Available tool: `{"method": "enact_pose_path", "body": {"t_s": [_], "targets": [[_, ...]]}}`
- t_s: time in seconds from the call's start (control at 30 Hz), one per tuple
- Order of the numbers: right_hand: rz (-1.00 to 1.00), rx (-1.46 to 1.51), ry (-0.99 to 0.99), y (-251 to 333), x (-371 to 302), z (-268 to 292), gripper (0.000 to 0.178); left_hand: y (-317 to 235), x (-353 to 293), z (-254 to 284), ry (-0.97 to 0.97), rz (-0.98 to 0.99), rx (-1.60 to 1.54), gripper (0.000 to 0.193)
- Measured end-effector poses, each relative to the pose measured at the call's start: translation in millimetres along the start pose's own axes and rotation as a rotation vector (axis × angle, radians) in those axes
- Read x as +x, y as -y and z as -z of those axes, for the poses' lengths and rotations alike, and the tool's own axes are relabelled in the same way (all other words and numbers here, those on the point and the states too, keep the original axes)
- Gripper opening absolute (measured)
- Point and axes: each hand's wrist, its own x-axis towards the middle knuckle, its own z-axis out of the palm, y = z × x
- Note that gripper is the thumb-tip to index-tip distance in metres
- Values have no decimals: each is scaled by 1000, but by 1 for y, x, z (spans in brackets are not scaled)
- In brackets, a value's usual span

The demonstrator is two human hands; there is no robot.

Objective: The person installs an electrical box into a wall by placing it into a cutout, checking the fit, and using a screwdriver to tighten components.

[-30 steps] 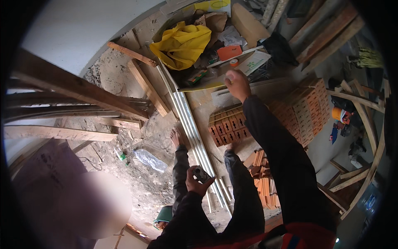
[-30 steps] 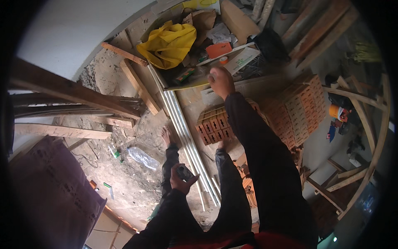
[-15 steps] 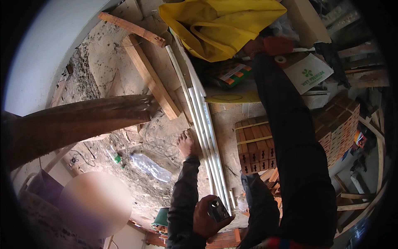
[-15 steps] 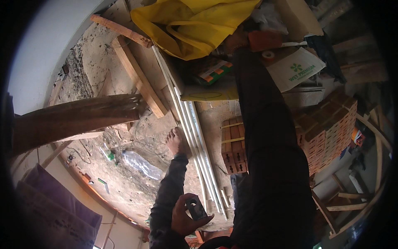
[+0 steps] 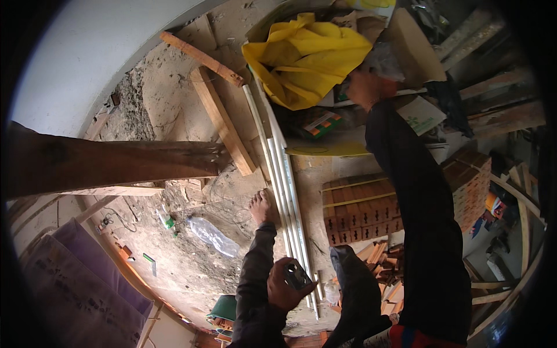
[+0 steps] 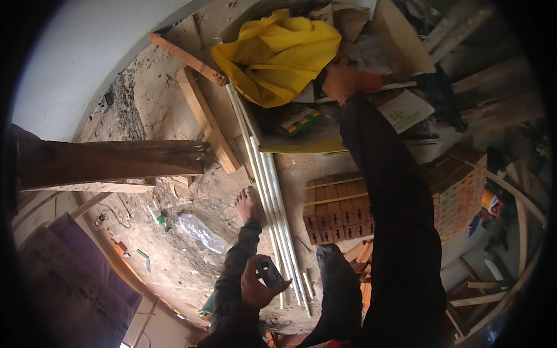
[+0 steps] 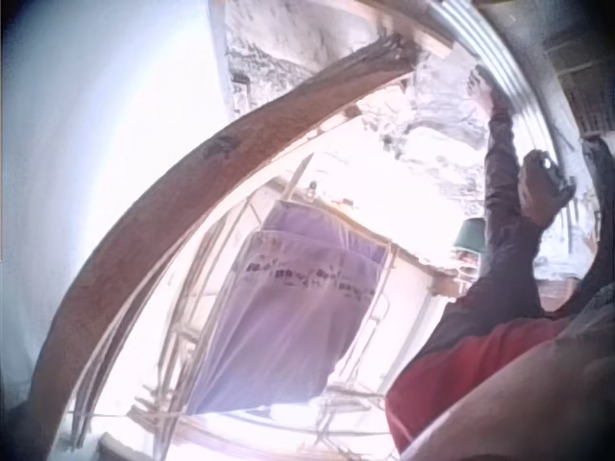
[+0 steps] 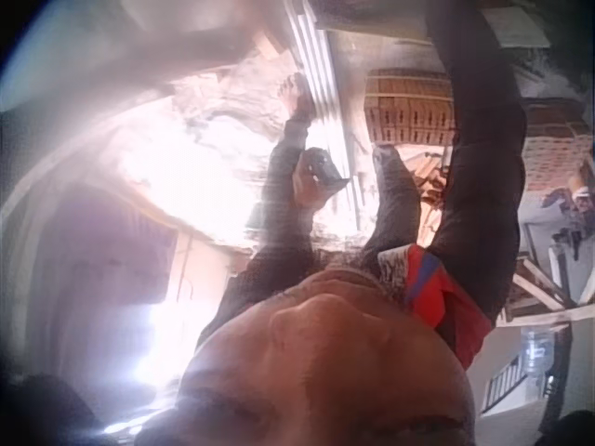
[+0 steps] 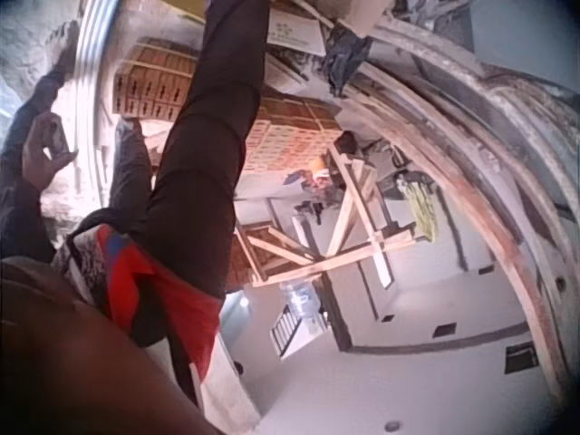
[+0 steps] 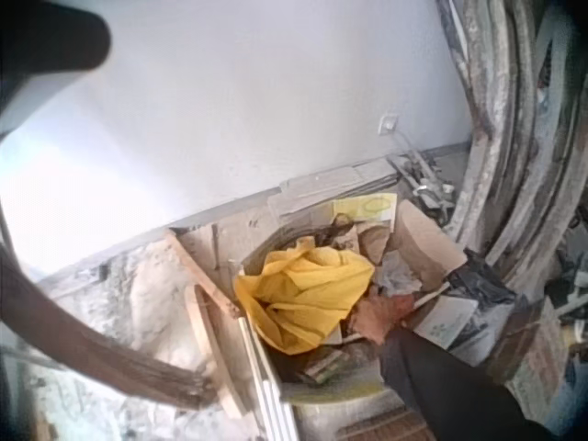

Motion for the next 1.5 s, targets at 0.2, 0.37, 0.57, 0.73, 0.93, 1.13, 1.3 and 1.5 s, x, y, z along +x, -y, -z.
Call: {"method": "enact_pose_path", "body": {"t_s": [0.2, 0.37, 0.57, 0.73, 0.93, 1.13, 1.3, 1.5], "targets": [[-470, 675, 468, -63, -105, 114, 15, -7, -34, -16, -153, -52, -25, 74], [-643, 1422, 552, -69, -214, 260, 9, -109, -72, 23, -271, -214, -27, 79], [-369, 1732, 443, -8, -382, 488, 12, -273, -127, 118, -374, -721, -50, 83], [-194, 1611, 420, 55, -460, 652, 13, -369, -217, 187, -353, -1067, -51, 93], [19, 1524, 253, 64, -523, 702, 16, -413, -287, 205, -272, -1271, -89, 95], [62, 1477, 135, 65, -557, 697, 14, -415, -307, 192, -173, -1292, -87, 95], [-473, 1436, 222, 62, -572, 626, 18, -342, -278, 184, -102, -924, 136, 82], [-646, 1212, 283, 26, -509, 465, 26, -135, -232, 197, -221, -153, 372, 84]]}}
